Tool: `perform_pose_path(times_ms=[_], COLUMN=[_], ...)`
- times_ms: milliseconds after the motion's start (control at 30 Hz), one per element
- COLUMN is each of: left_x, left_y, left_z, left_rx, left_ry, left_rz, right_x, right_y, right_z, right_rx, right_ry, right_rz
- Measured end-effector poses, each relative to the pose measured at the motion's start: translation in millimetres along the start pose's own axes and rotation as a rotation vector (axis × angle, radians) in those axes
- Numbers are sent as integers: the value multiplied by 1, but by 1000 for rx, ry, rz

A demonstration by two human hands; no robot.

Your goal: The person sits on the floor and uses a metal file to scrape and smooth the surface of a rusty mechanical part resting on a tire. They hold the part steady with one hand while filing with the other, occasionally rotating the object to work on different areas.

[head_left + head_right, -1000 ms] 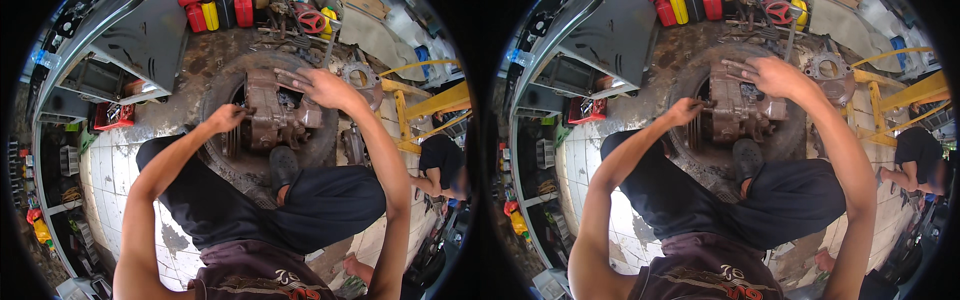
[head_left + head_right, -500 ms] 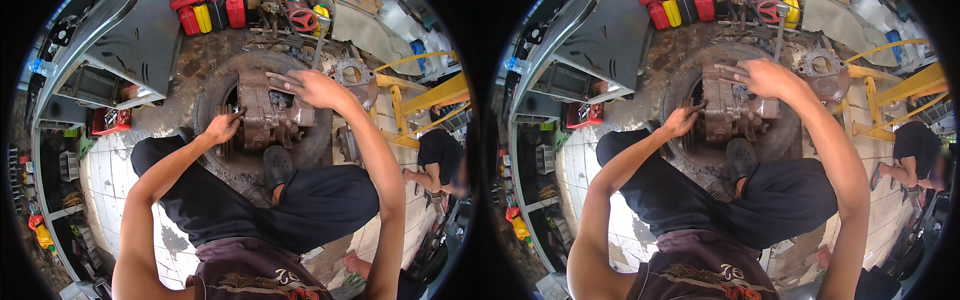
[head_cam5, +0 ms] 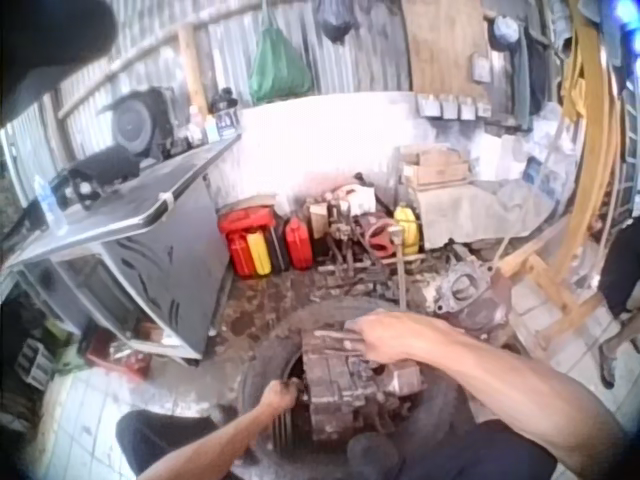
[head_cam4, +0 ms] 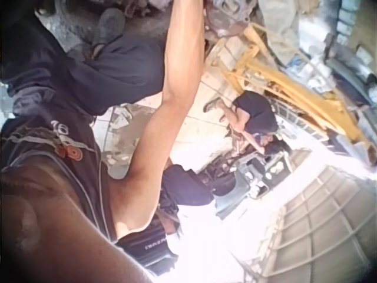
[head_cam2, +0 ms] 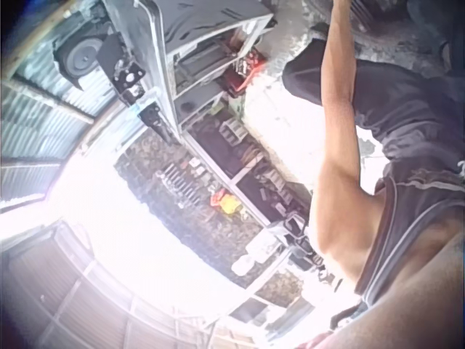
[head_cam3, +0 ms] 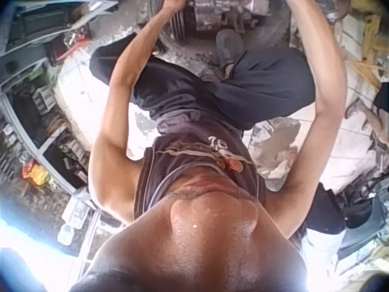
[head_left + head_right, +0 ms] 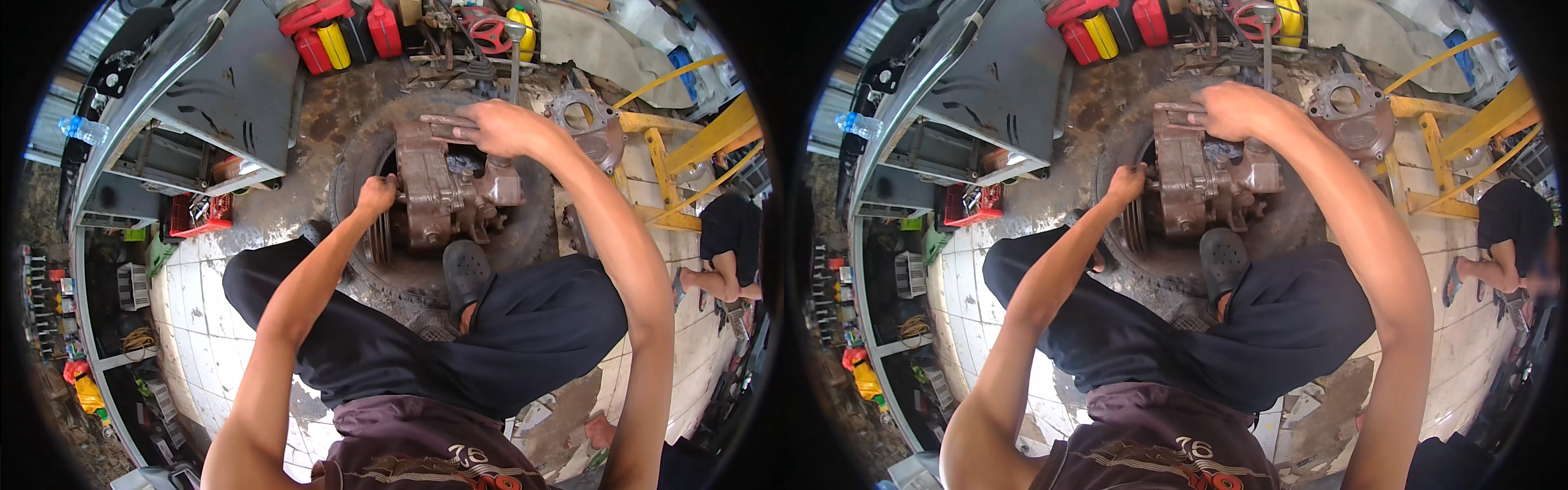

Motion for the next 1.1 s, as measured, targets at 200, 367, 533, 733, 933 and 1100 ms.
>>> perform_pose_path(times_ms=[200, 367, 533, 733, 933, 1100], left_x=[1, 28, 70, 18, 50, 42], left_y=[-1, -4, 24, 3, 3, 0], left_z=[12, 15, -4, 4, -11, -7], left_rx=[215, 109, 34, -31, -215, -259], left_ry=[-85, -166, -159, -46, -242, -58], left_rz=[-173, -290, -502, 372, -38, 229], right_x=[-6, -2, -5, -8, -17, -23], right_y=[-6, -10, -12, -14, -5, 4], right_z=[15, 22, 29, 42, 51, 66], right_rx=[46, 75, 68, 64, 56, 70], right_ry=[21, 33, 33, -59, -49, -84], right_rz=[16, 11, 10, -28, -19, -43])
Point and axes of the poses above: each hand's wrist, its own z-axis towards the middle knuckle, its own x-axis out of the back of the hand, y = z × x, the point moved 2 cm from there along z, towards the middle knuckle, and after that the axes turned 10 degrees about -y, right-handed, at the moved point
